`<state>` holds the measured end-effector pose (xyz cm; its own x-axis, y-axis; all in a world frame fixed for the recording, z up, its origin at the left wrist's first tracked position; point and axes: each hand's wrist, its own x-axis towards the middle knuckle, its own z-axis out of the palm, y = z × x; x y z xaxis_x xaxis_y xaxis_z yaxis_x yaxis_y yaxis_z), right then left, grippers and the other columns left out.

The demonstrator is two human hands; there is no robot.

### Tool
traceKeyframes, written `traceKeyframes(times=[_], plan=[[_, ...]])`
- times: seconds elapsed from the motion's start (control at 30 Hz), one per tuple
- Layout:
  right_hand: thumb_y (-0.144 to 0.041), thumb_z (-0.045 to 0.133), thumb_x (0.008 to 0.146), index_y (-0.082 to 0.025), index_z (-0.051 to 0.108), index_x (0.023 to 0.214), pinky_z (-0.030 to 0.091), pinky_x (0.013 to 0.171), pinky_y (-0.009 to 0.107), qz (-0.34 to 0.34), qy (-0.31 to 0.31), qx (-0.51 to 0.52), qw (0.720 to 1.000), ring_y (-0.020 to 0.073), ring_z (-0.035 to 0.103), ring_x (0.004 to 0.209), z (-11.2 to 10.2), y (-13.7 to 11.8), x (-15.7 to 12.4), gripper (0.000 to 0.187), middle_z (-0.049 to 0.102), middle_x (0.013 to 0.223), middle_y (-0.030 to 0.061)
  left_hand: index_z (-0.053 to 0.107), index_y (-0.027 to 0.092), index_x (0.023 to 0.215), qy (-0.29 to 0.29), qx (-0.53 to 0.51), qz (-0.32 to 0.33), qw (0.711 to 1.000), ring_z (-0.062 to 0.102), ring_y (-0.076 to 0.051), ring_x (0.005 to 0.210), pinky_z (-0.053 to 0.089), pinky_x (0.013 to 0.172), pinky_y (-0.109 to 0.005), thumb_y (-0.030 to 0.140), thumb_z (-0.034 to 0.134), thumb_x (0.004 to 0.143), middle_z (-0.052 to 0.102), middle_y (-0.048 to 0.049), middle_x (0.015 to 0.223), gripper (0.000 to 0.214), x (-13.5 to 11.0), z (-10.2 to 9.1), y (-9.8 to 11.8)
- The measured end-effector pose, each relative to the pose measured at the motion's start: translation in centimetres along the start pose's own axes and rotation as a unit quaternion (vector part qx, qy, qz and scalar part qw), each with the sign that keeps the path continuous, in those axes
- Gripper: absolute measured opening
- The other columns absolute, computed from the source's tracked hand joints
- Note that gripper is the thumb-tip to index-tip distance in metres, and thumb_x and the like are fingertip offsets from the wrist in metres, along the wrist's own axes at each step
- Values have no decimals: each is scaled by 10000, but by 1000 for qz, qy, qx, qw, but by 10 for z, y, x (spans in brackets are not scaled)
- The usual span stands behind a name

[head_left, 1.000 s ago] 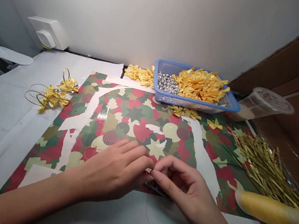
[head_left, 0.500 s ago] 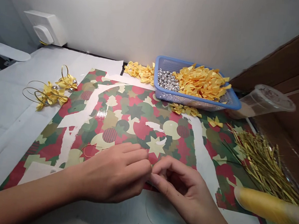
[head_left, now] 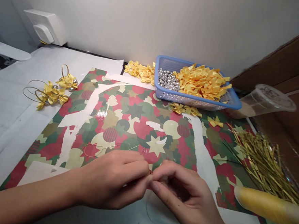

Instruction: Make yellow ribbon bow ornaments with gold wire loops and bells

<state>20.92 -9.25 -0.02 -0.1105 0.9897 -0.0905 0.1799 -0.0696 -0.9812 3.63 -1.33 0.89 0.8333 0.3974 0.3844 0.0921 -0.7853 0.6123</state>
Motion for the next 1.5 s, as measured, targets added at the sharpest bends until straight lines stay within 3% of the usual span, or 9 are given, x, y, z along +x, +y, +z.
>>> traceKeyframes(times=[0.23, 0.37, 0.47, 0.5, 0.63, 0.77, 1.07, 1.5], plan=[[-243, 604, 860, -225, 643, 800, 395, 466, 230, -74, 40, -60, 995, 113, 490, 507, -1, 4, -5, 74, 540, 592, -17, 406, 195, 624, 24, 56, 12, 998, 329, -100, 474, 311, 445, -220, 85, 348, 910, 435, 37, 517, 312, 2, 3, 3], [-212, 615, 852, -238, 654, 797, 420, 471, 230, -80, 36, -70, 994, 128, 544, 527, -3, 7, -7, 73, 589, 603, -7, 478, 172, 629, -28, 156, 21, 987, 399, -123, 508, 339, 483, -261, 160, 355, 964, 503, 8, 556, 358, -1, -12, 20], [-221, 614, 848, -239, 660, 771, 418, 459, 230, -75, 47, -78, 993, 138, 564, 535, -1, 7, -7, 91, 606, 603, -1, 538, 183, 739, -74, 164, -117, 977, 501, -137, 589, 401, 542, -257, 198, 392, 960, 578, -3, 682, 265, -23, -34, 28], [-227, 608, 850, -240, 662, 764, 416, 458, 229, -69, 51, -82, 993, 137, 568, 534, 0, 6, -6, 102, 609, 602, -2, 556, 198, 803, -66, 168, -168, 969, 542, -143, 650, 428, 578, -251, 214, 403, 956, 605, -4, 747, 216, -33, -42, 28], [-262, 591, 850, -256, 665, 733, 402, 442, 222, -41, 72, -82, 993, 136, 583, 536, 5, 3, -6, 139, 624, 601, -9, 580, 254, 982, 32, 190, -360, 913, 602, -166, 800, 484, 665, -247, 358, 468, 919, 632, -4, 940, 165, -76, -63, 16], [-291, 615, 823, -273, 670, 709, 399, 421, 215, -18, 98, -90, 991, 140, 594, 534, 9, 2, -6, 128, 646, 605, -17, 601, 263, 986, 75, 187, -447, 871, 598, -177, 804, 485, 672, -272, 430, 472, 899, 622, -15, 934, 229, -96, -60, 3], [-304, 621, 806, -266, 670, 688, 411, 416, 212, -10, 103, -98, 990, 138, 578, 508, 11, 4, -4, 133, 650, 606, -10, 612, 266, 964, 82, 184, -478, 855, 584, -202, 910, 464, 738, -311, 424, 443, 904, 634, -14, 985, 240, -95, -43, 3], [-295, 614, 812, -278, 669, 710, 397, 407, 210, -11, 76, -99, 992, 137, 586, 515, 8, 5, -3, 117, 653, 610, -18, 613, 244, 860, 76, 201, -463, 860, 582, -188, 815, 450, 722, -319, 395, 437, 905, 634, -8, 866, 236, -95, -40, 4]])
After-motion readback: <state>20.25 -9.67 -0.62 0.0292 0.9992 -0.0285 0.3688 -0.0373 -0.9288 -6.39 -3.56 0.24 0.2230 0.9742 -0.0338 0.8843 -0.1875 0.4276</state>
